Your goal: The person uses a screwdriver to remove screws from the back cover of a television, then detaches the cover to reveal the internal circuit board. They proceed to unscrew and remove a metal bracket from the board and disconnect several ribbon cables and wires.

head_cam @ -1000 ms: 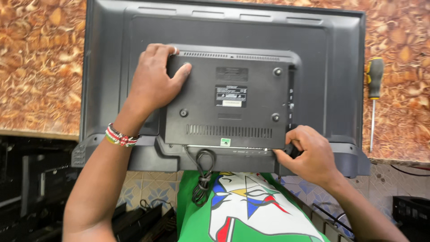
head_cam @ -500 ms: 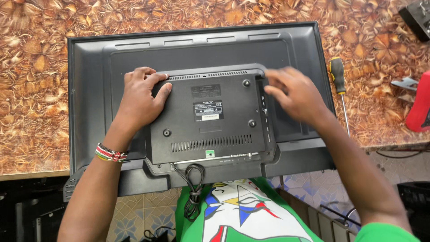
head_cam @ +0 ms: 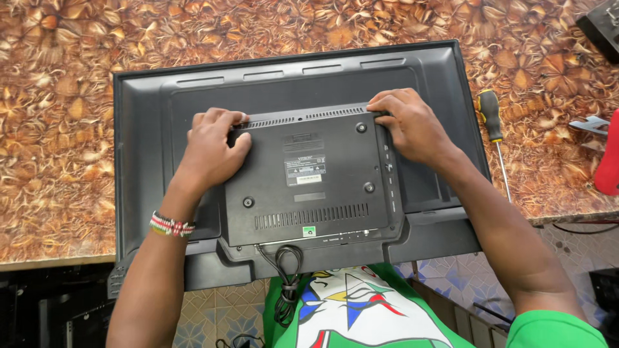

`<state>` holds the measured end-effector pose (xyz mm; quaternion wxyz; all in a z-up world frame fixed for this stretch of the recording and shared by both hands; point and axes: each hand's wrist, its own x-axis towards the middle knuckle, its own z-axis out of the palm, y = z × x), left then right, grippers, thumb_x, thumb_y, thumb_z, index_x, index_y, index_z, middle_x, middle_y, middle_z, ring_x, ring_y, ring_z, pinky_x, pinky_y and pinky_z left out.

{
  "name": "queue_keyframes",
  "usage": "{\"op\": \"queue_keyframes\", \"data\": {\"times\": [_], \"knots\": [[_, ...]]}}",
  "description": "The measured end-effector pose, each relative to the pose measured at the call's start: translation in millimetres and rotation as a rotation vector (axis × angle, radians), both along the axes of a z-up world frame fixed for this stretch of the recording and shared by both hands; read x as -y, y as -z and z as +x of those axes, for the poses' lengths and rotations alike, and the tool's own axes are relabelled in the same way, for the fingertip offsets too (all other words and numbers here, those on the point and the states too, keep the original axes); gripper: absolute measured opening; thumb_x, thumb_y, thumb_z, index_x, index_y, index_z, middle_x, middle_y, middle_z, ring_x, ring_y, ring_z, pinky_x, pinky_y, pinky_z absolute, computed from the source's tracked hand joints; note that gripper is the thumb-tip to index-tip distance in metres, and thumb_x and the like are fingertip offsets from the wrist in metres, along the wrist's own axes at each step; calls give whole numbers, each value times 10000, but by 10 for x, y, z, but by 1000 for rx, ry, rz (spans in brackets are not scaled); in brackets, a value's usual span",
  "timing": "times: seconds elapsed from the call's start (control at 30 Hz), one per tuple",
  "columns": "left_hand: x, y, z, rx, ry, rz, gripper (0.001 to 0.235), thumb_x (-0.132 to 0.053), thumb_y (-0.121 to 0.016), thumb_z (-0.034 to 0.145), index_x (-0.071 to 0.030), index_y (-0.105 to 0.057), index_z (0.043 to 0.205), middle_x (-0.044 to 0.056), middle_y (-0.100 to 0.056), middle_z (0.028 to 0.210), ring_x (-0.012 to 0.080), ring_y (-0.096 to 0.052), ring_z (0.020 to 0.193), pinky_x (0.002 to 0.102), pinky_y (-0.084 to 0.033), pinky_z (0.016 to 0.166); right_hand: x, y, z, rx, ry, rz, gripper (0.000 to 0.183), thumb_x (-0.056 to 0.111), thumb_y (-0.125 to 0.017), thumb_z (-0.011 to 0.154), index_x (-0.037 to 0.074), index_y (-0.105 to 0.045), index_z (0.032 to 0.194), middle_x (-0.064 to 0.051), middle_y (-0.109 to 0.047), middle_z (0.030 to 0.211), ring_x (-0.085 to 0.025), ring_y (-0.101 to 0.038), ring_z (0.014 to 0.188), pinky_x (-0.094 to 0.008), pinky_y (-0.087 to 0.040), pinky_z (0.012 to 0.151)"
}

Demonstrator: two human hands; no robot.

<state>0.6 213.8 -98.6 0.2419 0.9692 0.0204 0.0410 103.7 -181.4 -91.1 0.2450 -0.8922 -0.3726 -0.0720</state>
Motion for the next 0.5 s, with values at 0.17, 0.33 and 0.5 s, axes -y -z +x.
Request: {"op": "queue_keyframes", "data": {"times": [0.17, 0.33, 0.5], "knots": [[24, 8, 117, -70, 10, 15, 396, -496, -595, 905, -249, -695, 1198, 52, -587, 1169, 340, -514, 1229, 530, -415, 1002, -41, -106, 41, -370, -102, 173, 311, 116, -614, 1018, 123, -674, 1324, -111, -650, 1283, -380, -579, 1278, -526, -437, 1094], [67, 153, 295, -104, -33, 21, 377, -523, -522, 950, -190, -669, 1048, 68, -571, 1118, 318, -485, 1238, 506, -346, 1031, -187, 23, 133, -566, -17, 206, 408, 318, -570, 1015, 105, -680, 1345, -163, -601, 1254, -370, -548, 1261, -518, -369, 1124], [120, 28, 329, -154, -39, 30, 420, -544, -457, 994, -165, -635, 1017, 72, -556, 1101, 293, -469, 1247, 486, -311, 1051, -354, 28, 66, -382, 126, 16, 462, 607, -615, 1000, 249, -701, 1280, -54, -645, 1114, -304, -591, 1156, -453, -401, 1041]]}}
